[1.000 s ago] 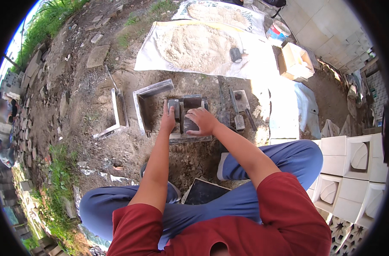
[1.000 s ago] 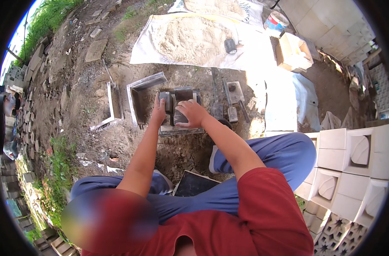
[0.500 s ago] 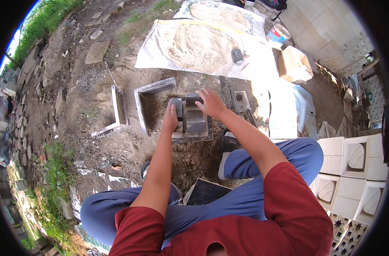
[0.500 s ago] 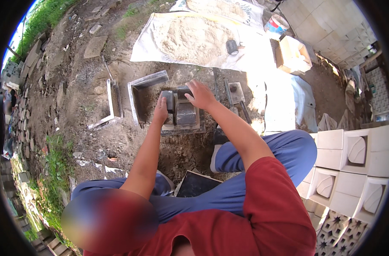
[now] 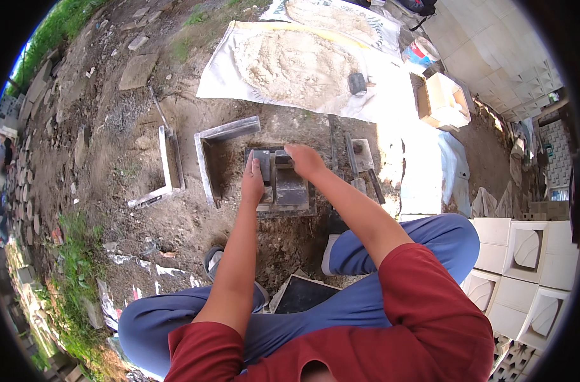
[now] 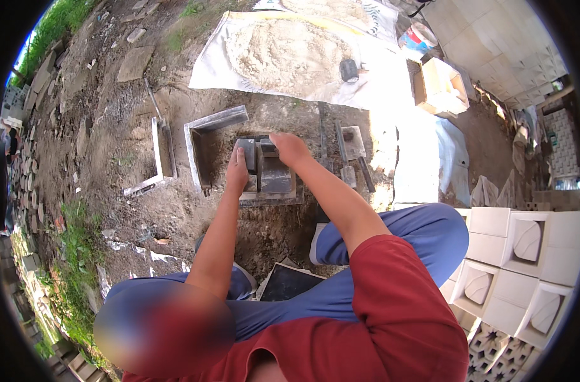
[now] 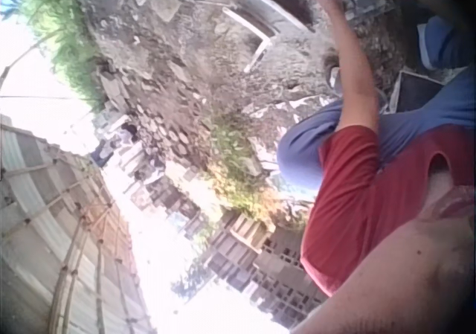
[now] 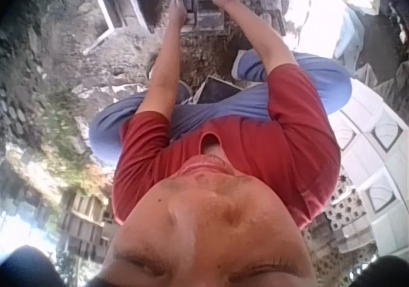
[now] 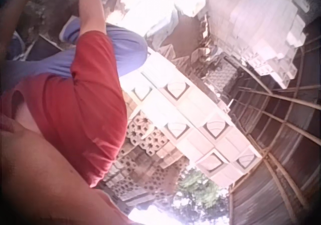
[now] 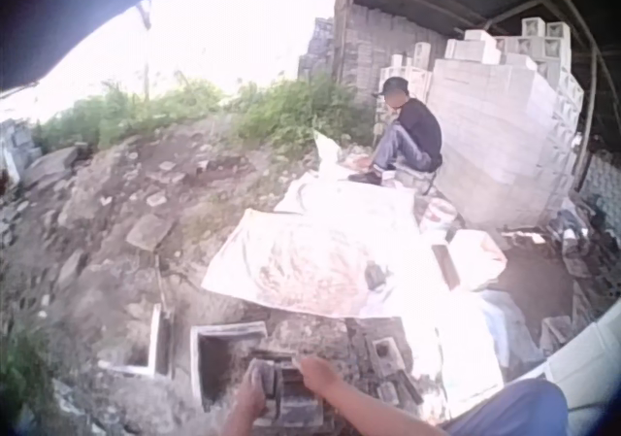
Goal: The person assembles metal components to form a block mold, then fits metal dividers into the frame to create sections.
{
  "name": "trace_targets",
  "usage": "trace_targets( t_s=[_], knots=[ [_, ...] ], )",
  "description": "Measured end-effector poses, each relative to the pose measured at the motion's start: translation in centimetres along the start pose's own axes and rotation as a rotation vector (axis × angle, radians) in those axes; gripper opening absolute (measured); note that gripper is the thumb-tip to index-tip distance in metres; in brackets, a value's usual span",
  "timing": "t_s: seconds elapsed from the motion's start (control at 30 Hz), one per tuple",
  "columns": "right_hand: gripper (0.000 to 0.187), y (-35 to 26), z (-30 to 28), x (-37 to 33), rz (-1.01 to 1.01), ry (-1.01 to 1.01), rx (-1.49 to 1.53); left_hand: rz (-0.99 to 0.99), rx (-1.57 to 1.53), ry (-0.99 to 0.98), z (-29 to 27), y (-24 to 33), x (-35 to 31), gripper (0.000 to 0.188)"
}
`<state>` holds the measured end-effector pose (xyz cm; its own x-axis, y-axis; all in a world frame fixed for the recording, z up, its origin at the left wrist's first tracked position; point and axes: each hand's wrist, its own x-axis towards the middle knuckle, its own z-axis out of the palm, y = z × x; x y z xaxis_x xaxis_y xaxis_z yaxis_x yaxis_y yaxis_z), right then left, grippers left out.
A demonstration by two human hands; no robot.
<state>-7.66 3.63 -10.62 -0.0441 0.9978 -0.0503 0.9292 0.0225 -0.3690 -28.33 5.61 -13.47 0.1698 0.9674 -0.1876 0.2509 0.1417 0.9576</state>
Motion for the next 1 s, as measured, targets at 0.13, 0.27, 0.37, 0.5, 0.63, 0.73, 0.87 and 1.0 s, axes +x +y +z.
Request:
trace_targets(
  t_s=[0.13,0.27,0.37,0.5,0.63,0.73,0.87,1.0],
  knots=[
    [0.048,0.3,0.7,-0.5,-0.023,0.040,-0.026,0.049,-0.019,-0.056,-0.2,-0.6,0.7,0.053],
    [0.042,0.1,-0.8,0.3,0.005,-0.044,-0.100,0.123,-0.020,-0.076,-0.4,-1.6,1.4,0.056],
    [0.052,-0.3,-1.9,-0.1,0.005,-0.063,-0.051,0.047,-0.062,-0.099,-1.2,-2.0,1.4,0.057],
    [0.060,-1.2,0.3,-3.8,0.180,0.324,0.154,-0.021,-0.170,-0.195,-2.0,-2.8,-1.0,0.058],
    [0.045,-1.2,4.0,-7.2,0.744,0.331,0.315,-0.017,-0.276,-0.157,-2.1,-3.6,-2.1,0.058],
    [0.036,0.5,6.4,-8.8,0.820,0.380,0.316,-0.002,-0.316,-0.163,-1.3,-3.4,-1.6,0.059],
    [0.029,-0.3,7.9,-10.9,0.724,0.263,0.424,-0.061,-0.182,-0.143,-2.9,-4.8,-2.1,0.057],
    [0.021,-1.0,8.4,-11.2,0.782,0.258,0.402,-0.076,-0.225,-0.087,-2.5,-4.1,-2.7,0.056]
  ],
)
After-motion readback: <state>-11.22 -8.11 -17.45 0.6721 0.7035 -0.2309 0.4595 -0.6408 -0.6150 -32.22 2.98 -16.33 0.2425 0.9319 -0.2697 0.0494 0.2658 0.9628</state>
